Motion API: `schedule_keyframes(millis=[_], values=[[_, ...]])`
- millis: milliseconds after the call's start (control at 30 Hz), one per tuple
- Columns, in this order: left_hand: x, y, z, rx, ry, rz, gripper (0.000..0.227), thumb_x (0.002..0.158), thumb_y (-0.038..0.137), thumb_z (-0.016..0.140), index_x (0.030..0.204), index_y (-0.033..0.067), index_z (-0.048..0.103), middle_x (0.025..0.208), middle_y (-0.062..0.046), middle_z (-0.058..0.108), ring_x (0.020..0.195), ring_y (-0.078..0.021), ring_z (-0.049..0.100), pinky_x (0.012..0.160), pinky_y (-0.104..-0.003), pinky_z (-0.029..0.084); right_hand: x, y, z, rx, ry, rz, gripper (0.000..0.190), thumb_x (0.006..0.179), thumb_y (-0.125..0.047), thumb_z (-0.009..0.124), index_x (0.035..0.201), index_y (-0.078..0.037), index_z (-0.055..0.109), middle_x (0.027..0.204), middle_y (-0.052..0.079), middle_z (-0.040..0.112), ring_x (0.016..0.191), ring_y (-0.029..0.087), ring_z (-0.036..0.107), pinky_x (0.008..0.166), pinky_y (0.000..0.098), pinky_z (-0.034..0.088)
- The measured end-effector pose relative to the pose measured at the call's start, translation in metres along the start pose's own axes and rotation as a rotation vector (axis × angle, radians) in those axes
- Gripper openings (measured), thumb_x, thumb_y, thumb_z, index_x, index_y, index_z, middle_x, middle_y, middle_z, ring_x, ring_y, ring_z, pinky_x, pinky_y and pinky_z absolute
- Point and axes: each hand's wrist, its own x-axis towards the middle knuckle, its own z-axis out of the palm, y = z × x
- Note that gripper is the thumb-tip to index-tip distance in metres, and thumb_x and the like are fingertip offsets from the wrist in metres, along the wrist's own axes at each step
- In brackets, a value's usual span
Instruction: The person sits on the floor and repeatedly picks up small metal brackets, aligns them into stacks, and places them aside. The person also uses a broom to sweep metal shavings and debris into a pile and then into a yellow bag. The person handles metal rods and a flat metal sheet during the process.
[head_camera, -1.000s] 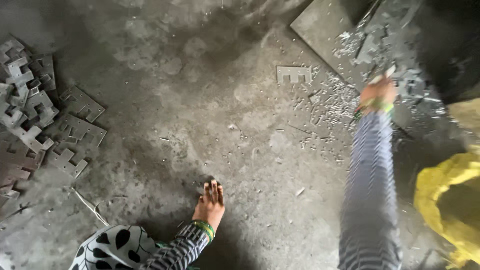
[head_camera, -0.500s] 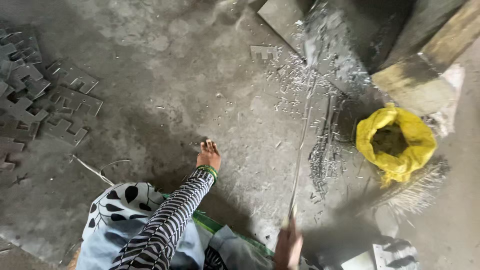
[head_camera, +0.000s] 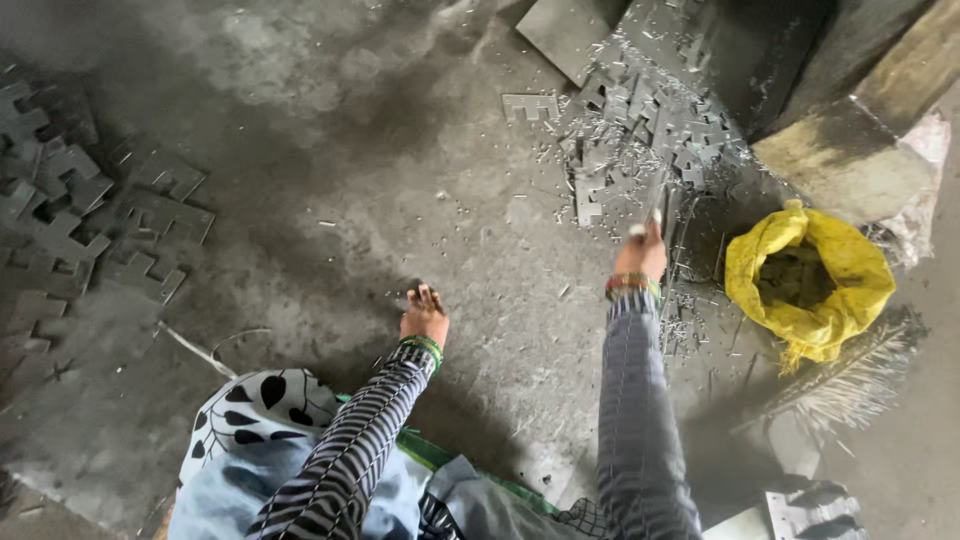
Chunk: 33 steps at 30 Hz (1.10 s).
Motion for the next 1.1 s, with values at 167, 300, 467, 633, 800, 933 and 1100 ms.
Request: schedule_keyframes(millis=[167,300,467,633,800,933,1100], values=[[0.009,-0.003,-0.003,0.024,-0.074,0.008,0.045,0.097,0.01,0.049,0.14,-0.0014,0.05,0.154,-0.019,0.043,0.136,-0.0418,0.044,0.081,-0.042,0.063,-0.03,0.04,-0.003,-0.274,-0.064,0.07,0.047,0.116,-0.04,0.045,0.123,-0.001,0.071,0.091,0.017,0.071,0.074,0.026,0.065,0.064,0.0415,0.051],[0.011,0.0,0.01,0.096,-0.079,-0.004,0.046,0.101,0.01,0.047,0.145,-0.0006,0.049,0.156,-0.018,0.044,0.139,-0.0414,0.045,0.085,-0.042,0.063,-0.198,0.072,-0.072,-0.563,-0.053,-0.213,0.053,0.096,-0.012,0.05,0.149,-0.013,0.052,0.072,0.026,0.067,0.06,0.039,0.066,0.056,0.0522,0.05],[0.006,0.002,-0.021,0.048,-0.038,-0.074,0.048,0.102,0.012,0.043,0.15,0.0012,0.042,0.161,-0.016,0.035,0.144,-0.035,0.039,0.112,-0.043,0.043,-0.414,0.063,-0.185,-0.407,-0.17,-0.098,0.067,0.09,-0.013,0.049,0.156,-0.02,0.04,0.08,0.027,0.067,0.055,0.04,0.066,0.053,0.0529,0.052],[-0.047,0.003,-0.129,0.205,-0.696,0.093,0.059,0.095,0.037,0.065,0.143,0.0058,0.055,0.15,-0.016,0.051,0.139,-0.0318,0.049,0.115,-0.044,0.04,-0.492,0.085,-0.251,-0.281,-0.227,0.118,0.05,0.097,-0.016,0.052,0.147,-0.017,0.05,0.079,0.021,0.065,0.059,0.031,0.062,0.054,0.045,0.049],[-0.109,0.006,-0.201,-0.346,-0.21,0.407,0.05,0.086,0.038,0.077,0.127,0.0107,0.066,0.128,-0.013,0.068,0.119,-0.0326,0.062,0.097,-0.045,0.051,-0.499,0.124,-0.248,-0.132,-0.156,0.015,0.037,0.103,-0.014,0.053,0.138,-0.008,0.058,0.076,0.016,0.058,0.059,0.021,0.051,0.051,0.0373,0.042],[-0.144,-0.007,-0.178,-0.566,-0.131,0.39,0.04,0.088,0.033,0.073,0.125,0.0186,0.07,0.113,-0.008,0.075,0.104,-0.0317,0.07,0.086,-0.046,0.055,-0.413,0.107,-0.203,0.017,-0.111,-0.062,0.029,0.107,-0.013,0.055,0.132,0.0,0.065,0.074,0.011,0.053,0.059,0.013,0.043,0.049,0.0311,0.036],[-0.117,-0.005,-0.115,-0.526,-0.242,0.23,0.029,0.093,0.035,0.071,0.116,0.0192,0.073,0.109,-0.006,0.075,0.099,-0.0307,0.072,0.085,-0.045,0.057,-0.194,0.07,-0.108,-0.312,0.0,-0.194,0.038,0.103,-0.019,0.047,0.138,-0.011,0.058,0.08,0.016,0.068,0.065,0.027,0.063,0.055,0.042,0.05]])
